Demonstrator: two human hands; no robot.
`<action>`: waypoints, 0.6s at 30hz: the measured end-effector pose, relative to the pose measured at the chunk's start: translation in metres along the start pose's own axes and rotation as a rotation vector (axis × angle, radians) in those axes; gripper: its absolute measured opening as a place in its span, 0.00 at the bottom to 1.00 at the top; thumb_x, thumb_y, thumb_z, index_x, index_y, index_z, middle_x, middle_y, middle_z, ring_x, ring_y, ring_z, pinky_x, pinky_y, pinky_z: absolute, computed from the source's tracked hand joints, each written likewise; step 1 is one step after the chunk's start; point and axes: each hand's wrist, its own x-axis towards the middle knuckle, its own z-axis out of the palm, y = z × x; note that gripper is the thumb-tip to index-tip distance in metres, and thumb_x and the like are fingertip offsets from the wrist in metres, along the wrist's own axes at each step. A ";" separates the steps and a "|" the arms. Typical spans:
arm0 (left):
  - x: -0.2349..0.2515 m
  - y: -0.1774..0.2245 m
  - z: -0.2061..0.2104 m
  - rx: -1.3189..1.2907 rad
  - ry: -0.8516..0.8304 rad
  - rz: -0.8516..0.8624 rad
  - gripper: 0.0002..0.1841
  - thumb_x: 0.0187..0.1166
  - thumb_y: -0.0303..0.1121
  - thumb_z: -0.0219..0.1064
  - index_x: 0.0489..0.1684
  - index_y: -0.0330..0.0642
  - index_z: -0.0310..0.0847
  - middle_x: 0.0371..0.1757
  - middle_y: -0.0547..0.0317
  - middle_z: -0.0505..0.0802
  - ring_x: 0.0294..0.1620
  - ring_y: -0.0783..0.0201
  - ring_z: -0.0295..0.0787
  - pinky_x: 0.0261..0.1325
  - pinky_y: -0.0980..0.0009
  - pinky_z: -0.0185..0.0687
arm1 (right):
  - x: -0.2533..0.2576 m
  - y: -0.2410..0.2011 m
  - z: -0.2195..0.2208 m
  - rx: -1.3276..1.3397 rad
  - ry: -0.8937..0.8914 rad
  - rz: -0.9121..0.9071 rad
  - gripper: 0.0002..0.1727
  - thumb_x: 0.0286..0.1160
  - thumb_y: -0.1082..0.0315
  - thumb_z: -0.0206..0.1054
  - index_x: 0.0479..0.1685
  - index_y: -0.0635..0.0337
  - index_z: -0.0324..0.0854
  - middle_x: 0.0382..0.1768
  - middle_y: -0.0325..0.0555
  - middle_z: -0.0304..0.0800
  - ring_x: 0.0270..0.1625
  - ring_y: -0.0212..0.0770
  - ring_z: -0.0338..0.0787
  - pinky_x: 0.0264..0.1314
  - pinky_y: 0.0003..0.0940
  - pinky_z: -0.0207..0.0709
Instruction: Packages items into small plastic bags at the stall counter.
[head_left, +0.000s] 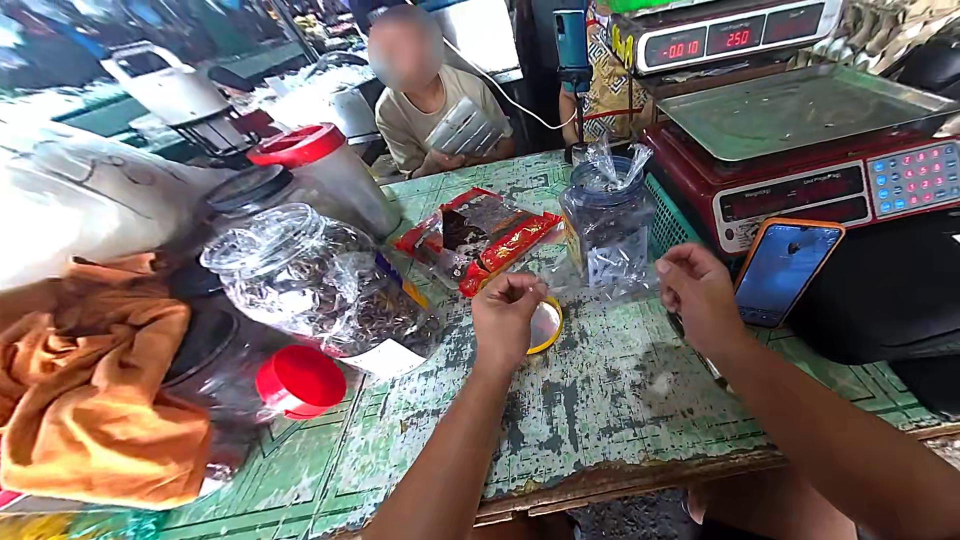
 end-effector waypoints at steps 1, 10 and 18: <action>-0.004 0.003 0.004 0.066 -0.031 0.045 0.04 0.72 0.23 0.75 0.37 0.42 0.88 0.34 0.64 0.93 0.30 0.71 0.87 0.37 0.72 0.87 | -0.004 -0.002 0.003 -0.028 -0.066 -0.011 0.06 0.80 0.67 0.67 0.47 0.58 0.82 0.32 0.39 0.85 0.25 0.31 0.82 0.28 0.30 0.81; -0.037 0.006 0.045 0.368 -0.437 0.111 0.10 0.71 0.37 0.76 0.33 0.39 0.86 0.32 0.61 0.89 0.35 0.70 0.86 0.44 0.69 0.85 | -0.027 0.012 0.031 -0.149 -0.364 0.071 0.10 0.74 0.67 0.74 0.47 0.64 0.86 0.38 0.42 0.92 0.41 0.32 0.91 0.48 0.31 0.88; -0.017 0.002 0.029 -0.240 -0.505 -0.174 0.05 0.68 0.25 0.77 0.34 0.41 0.86 0.34 0.62 0.92 0.35 0.70 0.88 0.43 0.72 0.86 | -0.021 -0.001 0.025 -0.066 -0.339 0.055 0.06 0.76 0.71 0.70 0.45 0.64 0.84 0.31 0.40 0.88 0.30 0.30 0.86 0.35 0.26 0.82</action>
